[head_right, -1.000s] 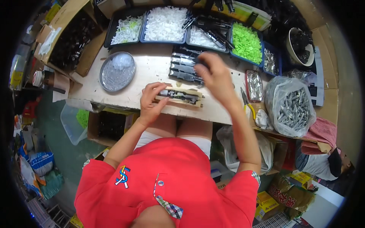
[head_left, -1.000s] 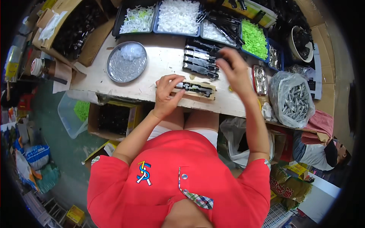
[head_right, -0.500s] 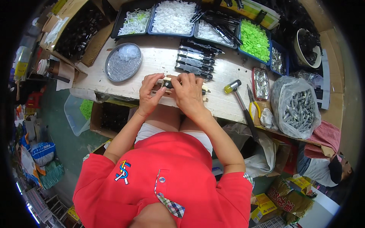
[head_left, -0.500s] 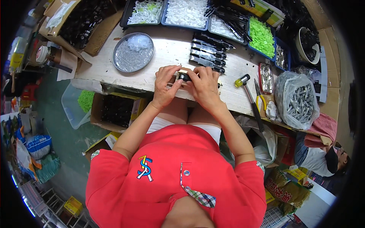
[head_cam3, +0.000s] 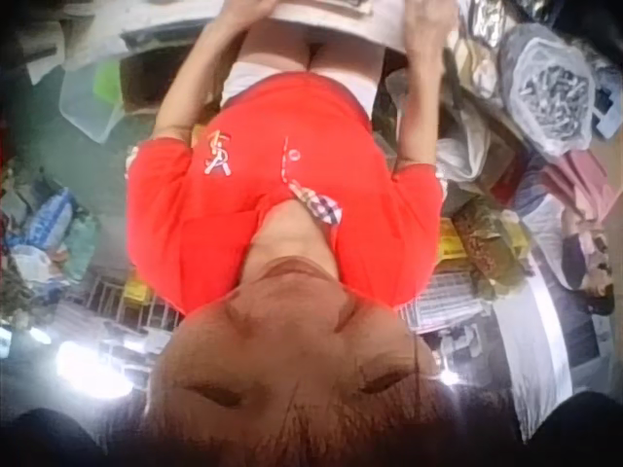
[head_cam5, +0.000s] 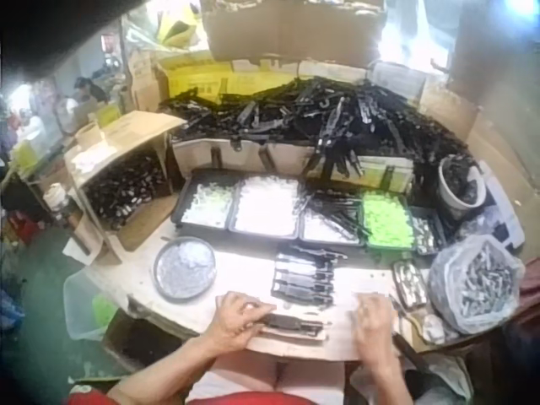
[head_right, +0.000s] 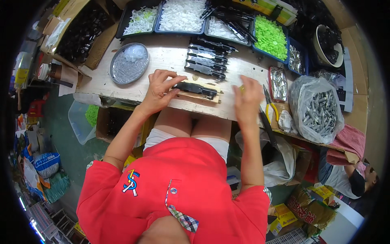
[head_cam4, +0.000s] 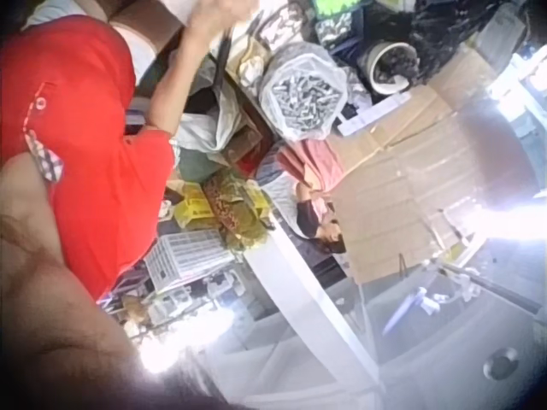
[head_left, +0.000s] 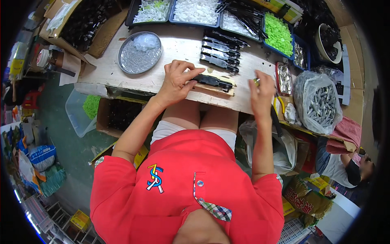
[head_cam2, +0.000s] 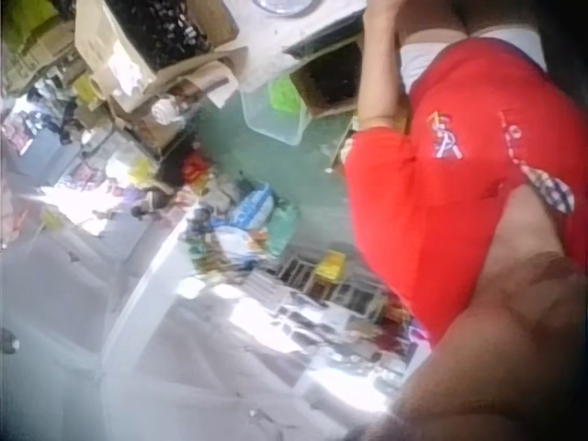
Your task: The recorder is assembling small plastic and metal components for toys using manual dexterity and a small mallet.
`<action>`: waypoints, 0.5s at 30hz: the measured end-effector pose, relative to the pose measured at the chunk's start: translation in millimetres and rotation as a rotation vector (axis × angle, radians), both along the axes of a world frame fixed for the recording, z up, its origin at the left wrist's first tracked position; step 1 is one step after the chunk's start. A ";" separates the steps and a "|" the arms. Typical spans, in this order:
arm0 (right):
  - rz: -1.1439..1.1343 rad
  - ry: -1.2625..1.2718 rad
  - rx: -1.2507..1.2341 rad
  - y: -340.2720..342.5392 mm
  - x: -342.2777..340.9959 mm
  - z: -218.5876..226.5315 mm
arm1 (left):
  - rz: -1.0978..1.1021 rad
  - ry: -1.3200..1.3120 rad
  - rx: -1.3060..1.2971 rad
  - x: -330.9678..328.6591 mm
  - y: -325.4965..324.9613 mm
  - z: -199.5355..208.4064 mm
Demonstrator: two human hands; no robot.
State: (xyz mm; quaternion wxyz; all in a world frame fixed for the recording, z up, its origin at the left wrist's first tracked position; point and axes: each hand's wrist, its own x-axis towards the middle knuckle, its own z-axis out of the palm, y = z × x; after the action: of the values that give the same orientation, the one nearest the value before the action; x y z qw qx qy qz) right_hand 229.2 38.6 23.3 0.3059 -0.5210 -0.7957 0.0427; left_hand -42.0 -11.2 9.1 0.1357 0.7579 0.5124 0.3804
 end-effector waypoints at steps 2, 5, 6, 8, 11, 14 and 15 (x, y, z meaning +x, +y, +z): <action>-0.179 -0.151 -0.030 -6.8 29.5 0.0 | -0.038 0.041 0.018 1.6 2.2 6.7; -0.261 -0.407 -0.090 -19.1 54.8 -11.8 | -0.116 0.209 0.060 4.6 7.5 5.3; -0.239 -0.496 -0.121 -20.5 59.1 -18.2 | -0.153 0.336 0.085 5.6 8.9 4.9; -0.225 -0.428 -0.035 -20.4 57.3 -21.4 | -0.176 0.392 0.068 7.8 10.8 8.4; -0.070 -0.063 -0.199 -25.8 47.0 -14.4 | -0.236 0.497 -0.008 9.1 13.6 17.1; 0.100 0.046 -0.246 -39.5 12.4 17.6 | -0.289 0.602 -0.073 7.9 16.1 25.6; 0.130 0.038 -0.230 -44.8 1.6 26.2 | -0.291 0.637 -0.077 8.1 16.6 27.4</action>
State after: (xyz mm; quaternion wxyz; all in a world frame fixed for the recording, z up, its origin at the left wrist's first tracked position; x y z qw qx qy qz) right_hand 230.8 -6.2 49.6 0.2558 -0.4993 -0.8116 0.1632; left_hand -33.9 5.5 36.5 0.0501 0.8980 0.4294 0.0819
